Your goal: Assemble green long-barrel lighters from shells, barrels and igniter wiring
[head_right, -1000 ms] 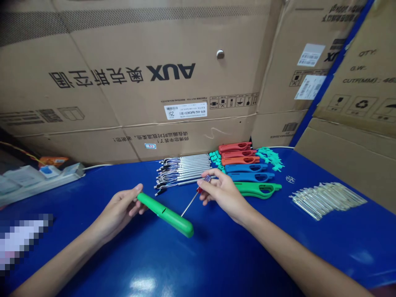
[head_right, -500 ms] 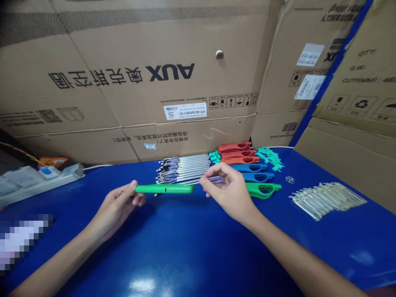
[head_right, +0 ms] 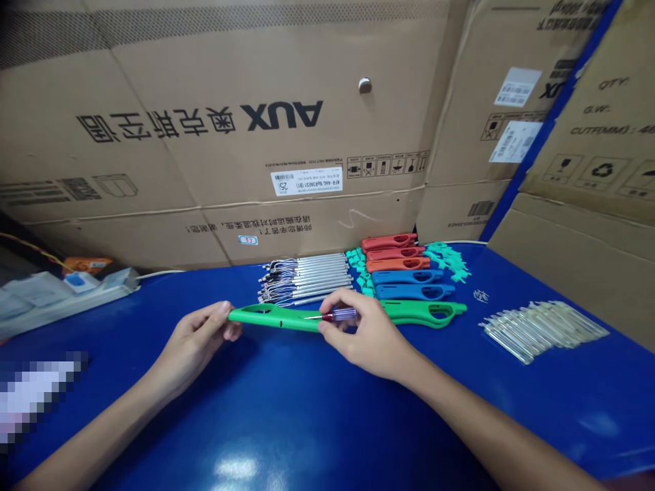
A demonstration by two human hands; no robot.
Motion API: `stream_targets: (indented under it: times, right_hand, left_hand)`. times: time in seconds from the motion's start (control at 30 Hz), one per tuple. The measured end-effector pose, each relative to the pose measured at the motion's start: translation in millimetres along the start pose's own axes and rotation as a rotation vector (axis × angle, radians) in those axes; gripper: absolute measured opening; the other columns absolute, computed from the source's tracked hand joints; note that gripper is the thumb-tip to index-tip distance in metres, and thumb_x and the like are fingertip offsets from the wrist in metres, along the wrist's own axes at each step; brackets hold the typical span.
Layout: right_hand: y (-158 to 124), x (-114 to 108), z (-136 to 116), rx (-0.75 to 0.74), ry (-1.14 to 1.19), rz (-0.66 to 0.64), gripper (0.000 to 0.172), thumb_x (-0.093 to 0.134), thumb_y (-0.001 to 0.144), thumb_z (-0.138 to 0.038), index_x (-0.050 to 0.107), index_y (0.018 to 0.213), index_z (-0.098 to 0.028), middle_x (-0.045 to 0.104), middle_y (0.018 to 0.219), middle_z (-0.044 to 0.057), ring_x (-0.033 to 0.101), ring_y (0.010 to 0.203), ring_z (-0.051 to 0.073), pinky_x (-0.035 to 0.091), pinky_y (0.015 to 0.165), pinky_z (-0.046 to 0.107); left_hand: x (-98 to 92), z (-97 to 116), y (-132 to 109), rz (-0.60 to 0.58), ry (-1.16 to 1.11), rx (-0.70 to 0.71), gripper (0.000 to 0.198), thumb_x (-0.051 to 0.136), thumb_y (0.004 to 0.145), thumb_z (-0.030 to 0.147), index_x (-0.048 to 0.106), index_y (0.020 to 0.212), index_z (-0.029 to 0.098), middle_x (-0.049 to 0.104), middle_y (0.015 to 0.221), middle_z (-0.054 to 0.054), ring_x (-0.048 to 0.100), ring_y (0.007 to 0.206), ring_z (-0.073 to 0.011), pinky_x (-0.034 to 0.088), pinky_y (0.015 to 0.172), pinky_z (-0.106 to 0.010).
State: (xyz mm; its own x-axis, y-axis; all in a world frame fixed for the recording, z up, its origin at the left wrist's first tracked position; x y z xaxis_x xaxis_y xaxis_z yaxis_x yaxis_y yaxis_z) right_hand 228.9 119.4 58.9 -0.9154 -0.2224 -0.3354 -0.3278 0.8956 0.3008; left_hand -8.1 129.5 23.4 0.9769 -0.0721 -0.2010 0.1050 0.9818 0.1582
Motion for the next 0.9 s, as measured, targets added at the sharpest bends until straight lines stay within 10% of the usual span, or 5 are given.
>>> stream_targets:
  times: [0.53, 0.9]
  right_hand:
    - [3, -74, -22, -0.079, 0.075, 0.412, 0.019, 0.076, 0.074, -0.034, 0.062, 0.078, -0.021, 0.062, 0.060, -0.002, 0.059, 0.050, 0.014, 0.051, 0.048, 0.026]
    - [0, -35, -24, -0.154, 0.016, 0.235, 0.011, 0.073, 0.072, -0.019, 0.064, 0.079, -0.020, 0.070, 0.079, 0.002, 0.069, 0.071, 0.015, 0.058, 0.066, 0.024]
  left_hand:
    - [-29.2, 1, 4, 0.252, 0.148, 0.031, 0.041, 0.068, 0.079, 0.051, 0.067, 0.094, 0.013, 0.066, 0.072, -0.003, 0.052, 0.058, -0.0131, 0.041, 0.056, -0.024]
    - [-14.7, 15, -3, 0.225, 0.296, 0.164, 0.024, 0.063, 0.079, 0.036, 0.072, 0.088, 0.016, 0.072, 0.079, -0.005, 0.065, 0.070, -0.0187, 0.050, 0.065, -0.027]
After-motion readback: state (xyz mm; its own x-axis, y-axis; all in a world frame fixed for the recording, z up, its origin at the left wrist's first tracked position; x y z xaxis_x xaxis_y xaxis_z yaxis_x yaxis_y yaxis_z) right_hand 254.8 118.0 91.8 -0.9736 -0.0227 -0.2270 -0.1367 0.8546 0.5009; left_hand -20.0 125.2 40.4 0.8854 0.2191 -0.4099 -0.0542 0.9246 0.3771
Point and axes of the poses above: each hand's wrist, its own y-axis towards the middle knuckle, its own x-axis out of the palm, z = x × y, the point moved 10 cm from there along y, towards the middle knuckle
